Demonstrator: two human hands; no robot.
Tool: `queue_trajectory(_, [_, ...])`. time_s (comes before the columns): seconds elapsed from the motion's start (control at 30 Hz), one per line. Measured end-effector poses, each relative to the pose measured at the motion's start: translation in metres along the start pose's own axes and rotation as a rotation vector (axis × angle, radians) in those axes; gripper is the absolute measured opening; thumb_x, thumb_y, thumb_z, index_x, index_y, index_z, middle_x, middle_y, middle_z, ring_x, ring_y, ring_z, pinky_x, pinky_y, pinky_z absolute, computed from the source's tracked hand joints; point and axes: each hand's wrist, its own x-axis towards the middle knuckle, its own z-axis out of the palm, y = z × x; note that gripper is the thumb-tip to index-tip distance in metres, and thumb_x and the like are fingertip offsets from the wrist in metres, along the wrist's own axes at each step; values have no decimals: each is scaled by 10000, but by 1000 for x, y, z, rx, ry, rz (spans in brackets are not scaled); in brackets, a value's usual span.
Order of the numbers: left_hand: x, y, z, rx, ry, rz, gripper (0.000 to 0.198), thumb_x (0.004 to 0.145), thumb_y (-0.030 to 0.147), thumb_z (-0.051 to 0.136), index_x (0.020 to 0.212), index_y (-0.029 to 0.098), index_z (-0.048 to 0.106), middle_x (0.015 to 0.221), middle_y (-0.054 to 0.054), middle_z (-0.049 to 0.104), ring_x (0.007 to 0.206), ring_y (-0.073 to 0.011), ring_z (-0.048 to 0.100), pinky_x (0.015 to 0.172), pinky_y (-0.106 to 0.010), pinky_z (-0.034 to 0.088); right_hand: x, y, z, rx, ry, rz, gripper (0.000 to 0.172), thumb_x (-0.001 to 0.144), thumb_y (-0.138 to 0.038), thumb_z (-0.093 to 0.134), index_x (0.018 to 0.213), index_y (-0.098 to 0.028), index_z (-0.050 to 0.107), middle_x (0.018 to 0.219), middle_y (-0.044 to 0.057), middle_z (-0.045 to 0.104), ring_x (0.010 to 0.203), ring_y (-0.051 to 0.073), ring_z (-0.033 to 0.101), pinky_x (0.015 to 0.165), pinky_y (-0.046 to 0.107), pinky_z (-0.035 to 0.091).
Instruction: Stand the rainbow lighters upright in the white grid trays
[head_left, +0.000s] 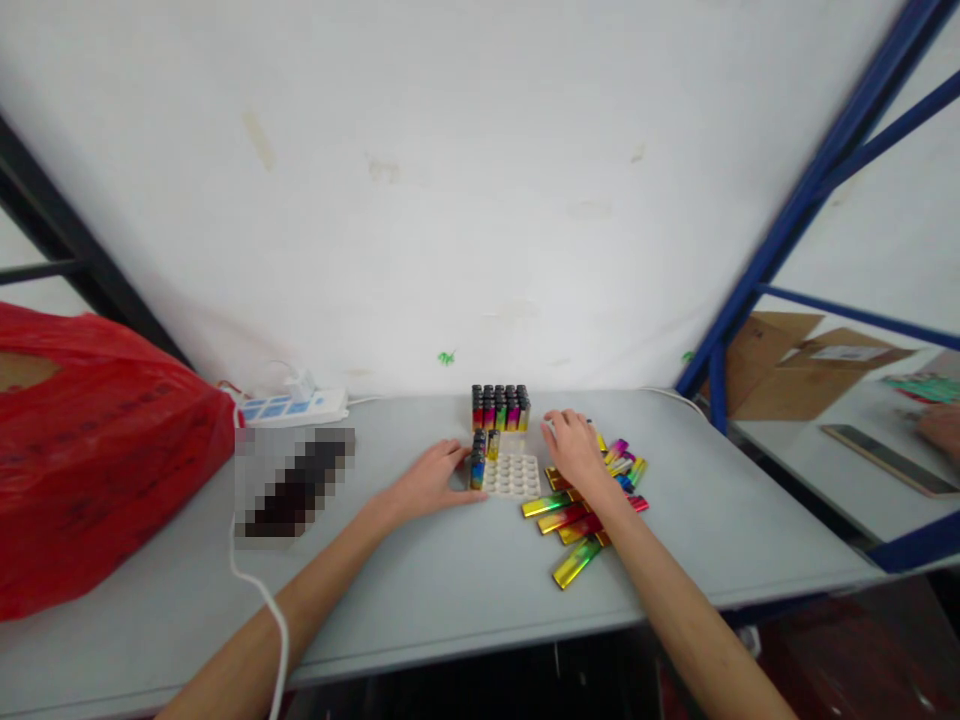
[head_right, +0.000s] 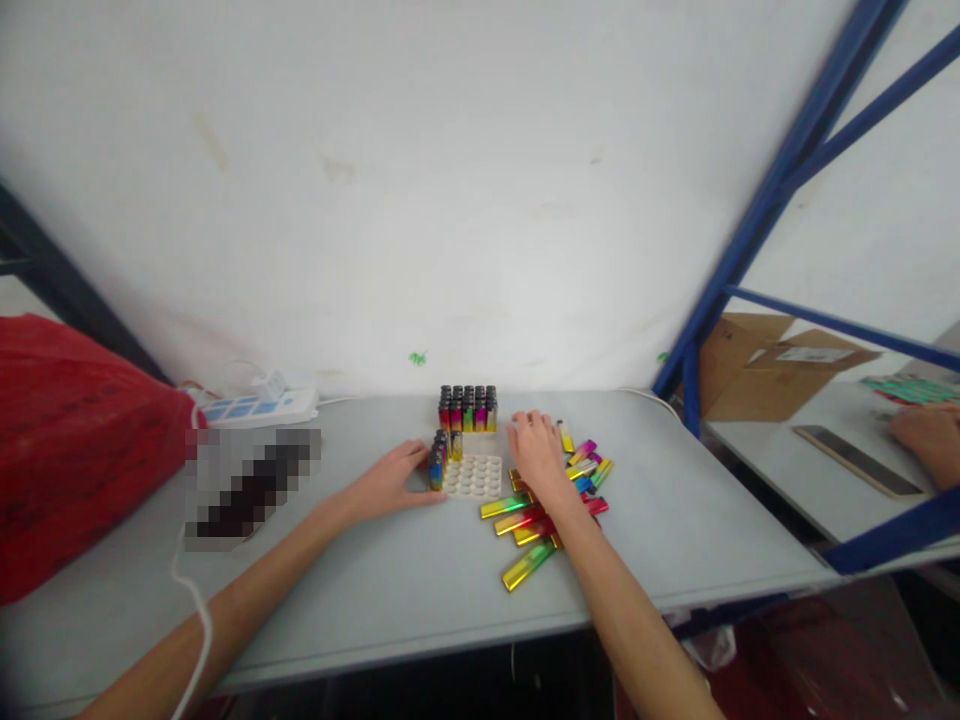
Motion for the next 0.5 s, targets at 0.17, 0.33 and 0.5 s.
queue_trajectory(0.17, [0, 1, -1, -1, 9, 8, 595, 824, 737, 748, 1066, 194, 725, 1068, -116, 692, 1014, -334, 657, 948, -441, 551, 1, 48, -9, -189, -77, 284, 395, 1045, -237, 536, 1420, -190, 654, 1236, 250, 705, 1136, 376, 666, 923, 460, 489])
queue_trajectory(0.33, [0, 1, -1, 7, -2, 10, 595, 828, 732, 746, 1044, 179, 718, 1068, -132, 688, 1024, -352, 658, 954, -461, 552, 4, 62, -13, -161, -144, 348, 438, 1006, -166, 533, 1428, -204, 640, 1160, 177, 741, 1085, 328, 710, 908, 412, 511])
queue_trajectory(0.5, [-1, 1, -1, 10, 8, 10, 572, 829, 743, 739, 1011, 201, 713, 1065, -116, 691, 1007, -332, 663, 940, -437, 558, 10, 55, -10, 23, 8, 288, 422, 965, -92, 480, 1330, -166, 679, 1271, 194, 630, 1026, 276, 700, 918, 371, 509])
